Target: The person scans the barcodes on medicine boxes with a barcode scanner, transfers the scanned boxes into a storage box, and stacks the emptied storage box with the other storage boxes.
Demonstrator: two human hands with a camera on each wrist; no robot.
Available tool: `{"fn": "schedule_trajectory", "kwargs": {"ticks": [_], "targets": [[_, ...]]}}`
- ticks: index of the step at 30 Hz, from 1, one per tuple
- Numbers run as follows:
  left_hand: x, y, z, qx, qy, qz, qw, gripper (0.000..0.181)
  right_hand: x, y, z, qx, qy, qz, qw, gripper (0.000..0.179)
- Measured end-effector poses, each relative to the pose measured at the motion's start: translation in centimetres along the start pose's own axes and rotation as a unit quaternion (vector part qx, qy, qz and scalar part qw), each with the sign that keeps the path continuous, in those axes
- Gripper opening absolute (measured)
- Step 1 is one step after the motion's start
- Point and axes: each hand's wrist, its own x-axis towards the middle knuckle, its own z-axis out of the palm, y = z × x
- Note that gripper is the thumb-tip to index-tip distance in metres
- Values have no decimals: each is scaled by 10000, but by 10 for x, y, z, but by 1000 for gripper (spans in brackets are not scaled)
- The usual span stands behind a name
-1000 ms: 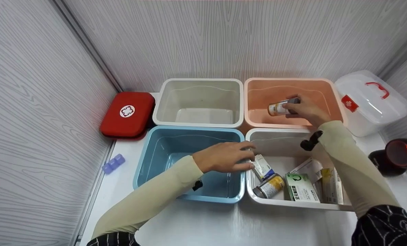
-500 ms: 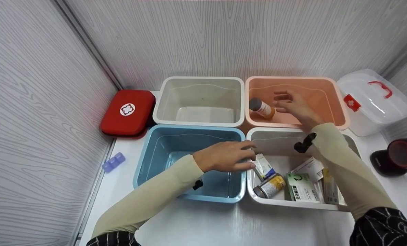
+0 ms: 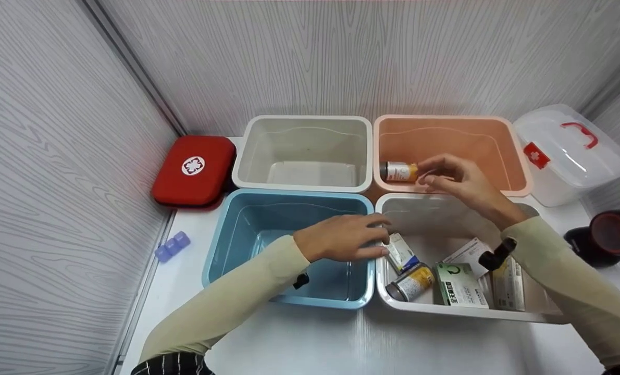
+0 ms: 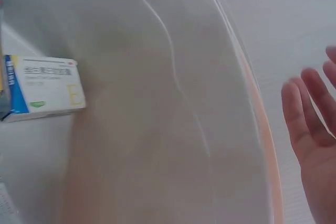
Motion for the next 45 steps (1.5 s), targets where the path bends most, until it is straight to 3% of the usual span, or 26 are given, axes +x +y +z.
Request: {"fn": "schedule_trajectory", "kwargs": {"ticks": [3,7,13,20,25,29,33,35,38,40,42,45], "targets": [[-1,0,0,-22,11,-12,10000,48,-10,1,5,-340,-769,31,9965,34],[-2,-1,1,-58,39,-32,10000,47,-18,5,13,-1080,-1568,9,9817,33],[-2,-2,1,-58,72,-5,10000,43,-19,12,25,-1551,-2002,25,9674,34],[-1,-2,4,-32,79,15,10000,46,-19,37,53,-2290,-2937,-93,9280,46],[-1,-1,5,-70,117,5,9999,46,-19,51,71,-2956,-3208,-98,8998,57],[-1,0,4,-156,76,-10,9998,46,-20,59,81,-3294,-3347,-189,8827,64],[-1,0,3,-194,57,-42,9998,46,-23,60,84,-3772,-3263,-418,8658,69],[-1,0,2,-188,67,-62,9998,46,-24,60,84,-4126,-3202,-500,8513,70],[-1,0,2,-169,65,-110,9998,46,-26,59,83,-4572,-3190,-333,8295,67],[-1,0,2,-158,53,-120,9998,45,-26,58,81,-4708,-3213,-167,8215,63],[-1,1,1,-143,30,-134,9998,45,-26,57,78,-4630,-3245,37,8248,58],[-1,1,-1,-120,-2,-140,9998,46,-23,52,72,-4197,-3226,103,8484,58]]}}
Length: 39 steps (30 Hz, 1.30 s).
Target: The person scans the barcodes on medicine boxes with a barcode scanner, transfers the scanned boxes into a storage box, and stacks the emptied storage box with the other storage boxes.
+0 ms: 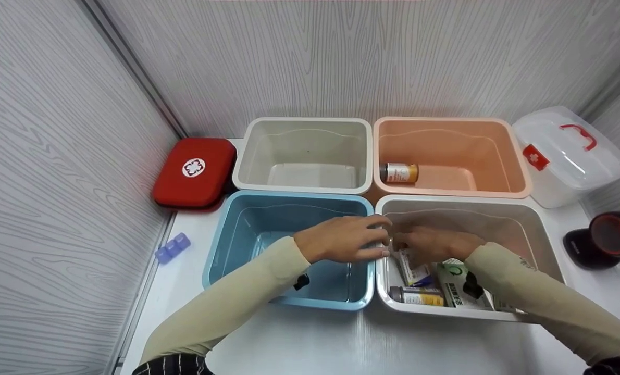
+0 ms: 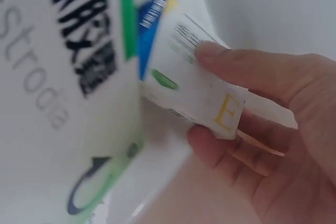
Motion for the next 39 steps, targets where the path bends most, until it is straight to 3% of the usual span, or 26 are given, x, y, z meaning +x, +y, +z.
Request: {"fn": "schedule_trajectory", "kwargs": {"ticks": [3,8,13,21,25,32,39], "targets": [[0,0,1,29,9,33,10000,47,-6,2,-7,590,241,-228,9977,52],[0,-2,2,18,48,116,9999,48,-22,1,-24,739,809,-425,9931,36],[1,-3,2,-32,45,152,9999,47,-44,0,-45,1087,1284,-158,9856,29],[2,-2,2,-44,-60,4,10000,49,-82,1,-68,1749,2141,113,9610,38],[2,-2,2,-16,-56,47,10000,48,-98,5,-73,1752,2506,214,9519,46],[2,-3,1,-15,-115,-5,9999,49,-121,15,-73,1374,2740,570,9502,50],[1,-2,1,-20,-102,15,9999,50,-139,26,-69,1690,2980,884,9353,46]]}}
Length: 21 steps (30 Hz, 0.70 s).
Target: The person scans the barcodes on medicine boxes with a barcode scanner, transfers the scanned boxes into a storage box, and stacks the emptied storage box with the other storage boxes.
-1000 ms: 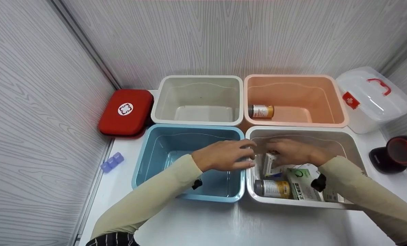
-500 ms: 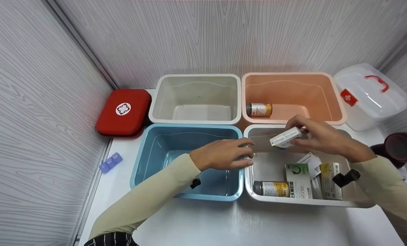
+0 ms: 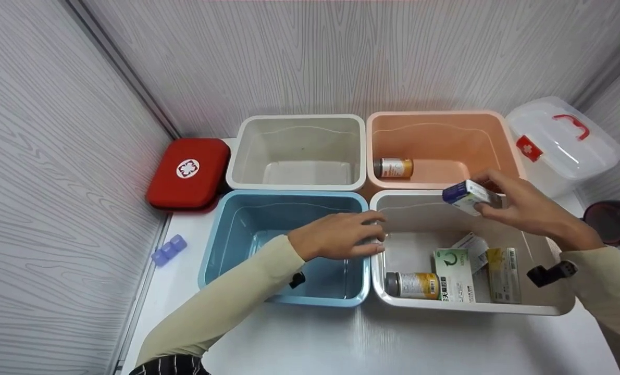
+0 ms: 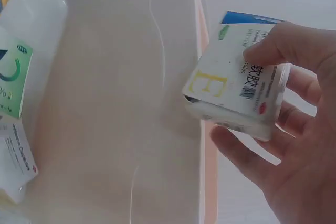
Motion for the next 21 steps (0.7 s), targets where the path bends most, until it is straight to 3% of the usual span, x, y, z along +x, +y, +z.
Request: {"fn": "schedule_trajectory", "kwargs": {"ticks": [10,14,21], "targets": [[-1,0,-2,-68,20,14,10000,48,-22,19,-18,373,701,415,9960,64],[-1,0,-2,-112,3,1,9999,48,-30,29,-25,442,1036,602,9918,54],[-1,-1,-1,-101,44,66,9999,48,-45,49,-32,879,1829,785,9760,45]]}}
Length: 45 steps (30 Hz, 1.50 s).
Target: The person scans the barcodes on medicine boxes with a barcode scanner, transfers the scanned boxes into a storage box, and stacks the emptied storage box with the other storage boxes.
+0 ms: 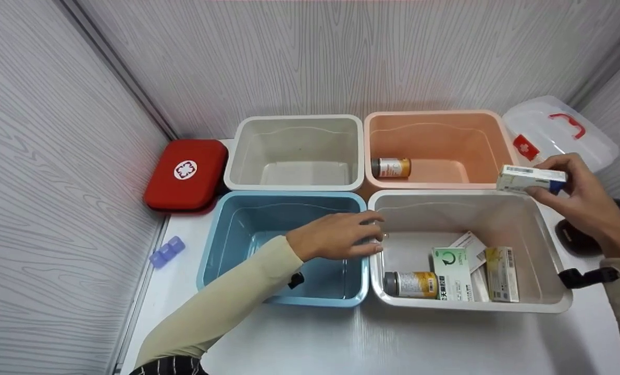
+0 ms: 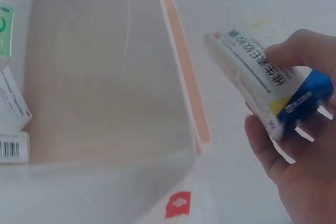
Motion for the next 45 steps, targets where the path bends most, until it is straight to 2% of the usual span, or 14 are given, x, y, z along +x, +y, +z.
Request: {"fn": "schedule_trajectory", "kwargs": {"ticks": [2,4,6,11,13,18,19,21,26,31,37,40,43,45], "targets": [[0,0,0,15,9,-1,10000,48,-2,7,-4,105,183,178,9996,46],[0,0,0,2,5,-14,10000,47,-5,17,-9,521,334,334,9975,45],[0,-1,1,0,-4,-26,10000,48,-10,27,-14,606,506,657,9947,44],[2,-1,1,44,-11,-11,10000,49,-27,53,-25,1683,857,1254,9740,36],[2,0,1,48,-3,-2,10000,49,-35,64,-26,2276,1021,1399,9582,32],[2,0,2,55,-14,-18,10000,50,-57,88,-21,3042,1465,1803,9238,29],[2,0,2,59,-19,-15,10000,50,-61,92,-19,3201,1505,1817,9175,30],[2,-1,2,66,-31,-26,10000,50,-69,100,-14,3705,1586,1804,8972,31],[2,-1,2,62,-3,-31,10000,50,-85,113,1,4354,1691,1956,8623,27],[2,-1,2,59,23,0,10000,49,-99,121,16,4403,1855,2240,8494,26],[1,0,2,66,20,-10,10000,49,-111,129,27,4140,1975,2777,8441,32],[1,-1,3,89,33,3,10000,49,-111,129,23,4406,1949,2574,8377,28],[1,-1,3,88,38,19,10000,48,-105,126,14,4810,1916,2122,8287,26],[2,-1,3,68,30,17,10000,48,-98,121,6,4976,1917,1801,8266,27]]}}
